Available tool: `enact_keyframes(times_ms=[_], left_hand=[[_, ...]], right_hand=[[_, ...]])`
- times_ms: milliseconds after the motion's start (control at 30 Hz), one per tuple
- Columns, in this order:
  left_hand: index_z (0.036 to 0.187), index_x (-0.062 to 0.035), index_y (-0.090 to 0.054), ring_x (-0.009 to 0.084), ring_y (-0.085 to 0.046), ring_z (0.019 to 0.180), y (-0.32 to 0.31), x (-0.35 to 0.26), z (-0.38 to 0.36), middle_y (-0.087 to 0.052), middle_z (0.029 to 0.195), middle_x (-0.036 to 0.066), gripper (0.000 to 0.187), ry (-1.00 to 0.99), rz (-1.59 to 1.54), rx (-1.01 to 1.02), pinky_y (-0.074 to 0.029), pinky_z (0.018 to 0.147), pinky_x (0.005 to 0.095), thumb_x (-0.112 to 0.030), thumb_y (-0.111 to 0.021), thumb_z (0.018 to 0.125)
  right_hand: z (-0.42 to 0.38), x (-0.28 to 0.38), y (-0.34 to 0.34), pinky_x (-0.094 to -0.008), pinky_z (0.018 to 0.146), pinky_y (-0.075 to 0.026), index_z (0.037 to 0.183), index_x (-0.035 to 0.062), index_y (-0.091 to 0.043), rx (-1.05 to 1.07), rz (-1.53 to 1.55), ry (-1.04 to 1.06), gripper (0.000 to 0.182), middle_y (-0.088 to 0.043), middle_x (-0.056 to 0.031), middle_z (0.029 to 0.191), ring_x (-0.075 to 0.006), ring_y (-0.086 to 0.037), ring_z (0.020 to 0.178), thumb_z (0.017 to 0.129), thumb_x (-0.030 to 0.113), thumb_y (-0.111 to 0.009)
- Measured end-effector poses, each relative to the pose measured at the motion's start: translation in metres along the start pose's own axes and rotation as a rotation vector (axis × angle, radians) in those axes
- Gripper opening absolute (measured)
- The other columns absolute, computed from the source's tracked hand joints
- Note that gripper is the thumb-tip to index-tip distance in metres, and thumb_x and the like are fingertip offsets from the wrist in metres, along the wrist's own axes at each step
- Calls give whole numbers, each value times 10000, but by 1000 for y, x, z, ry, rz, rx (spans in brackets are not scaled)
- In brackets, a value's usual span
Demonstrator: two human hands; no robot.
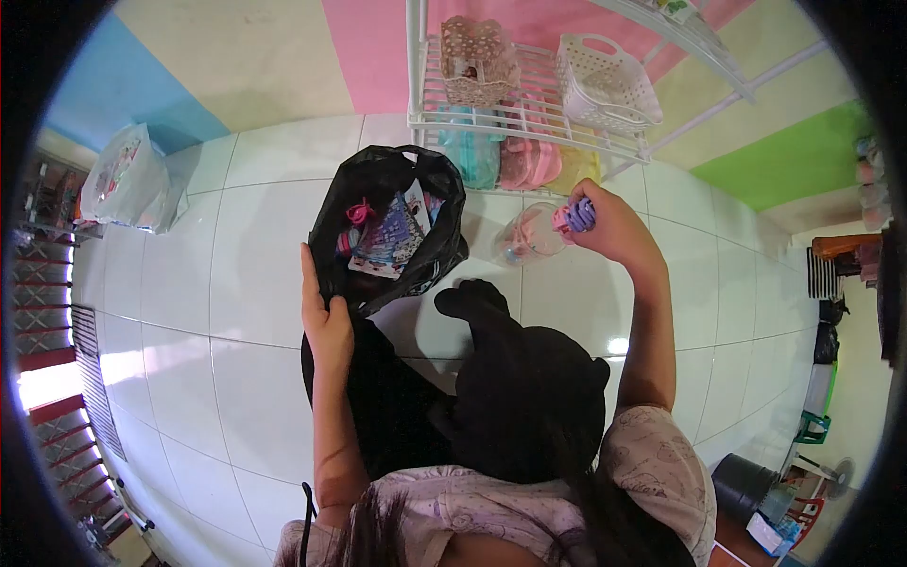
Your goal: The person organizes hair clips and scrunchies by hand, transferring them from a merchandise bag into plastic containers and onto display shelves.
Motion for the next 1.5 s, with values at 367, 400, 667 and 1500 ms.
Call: enact_keyframes(times_ms=[367,400,667,1500], left_hand=[[1531,-21,-249,256,-365,1390,-1,-8,0,-334,1532,187,842,-57,127,21,-281,1136,328,138,-314,706],[1532,-23,-247,255,-364,1389,-1,-8,0,-330,1534,186,843,-63,159,23,-283,1136,328,137,-314,706],[1490,-32,-330,396,-245,1443,-5,-45,-6,-282,1539,245,782,-245,622,-114,-226,1164,440,118,-418,728],[1367,-38,-492,354,-497,1279,-117,120,141,-516,1362,249,559,155,1198,899,-401,1080,406,-138,-589,826]], right_hand=[[1,-11,-13,-387,695,-484,1013,70,-500,-10,34,-42,460,-641,-157,817,-318,-630,763,690,137,-821],[1,-13,-14,-368,699,-485,1015,69,-498,-13,28,-43,463,-636,-142,816,-283,-621,746,695,137,-825],[2,-15,-16,-396,678,-487,1008,69,-499,-36,68,-26,451,-634,-163,799,-334,-631,750,708,168,-820],[0,-60,-32,-228,533,-403,1064,82,-537,-47,813,-131,376,-577,14,817,-60,-500,612,793,94,-798]])
Point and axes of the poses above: each hand's wrist, its own z-axis towards the middle knuckle, its own y-axis out of the back of the hand, x = y × z, the point moved 10 cm from there along z, towards the middle knuckle
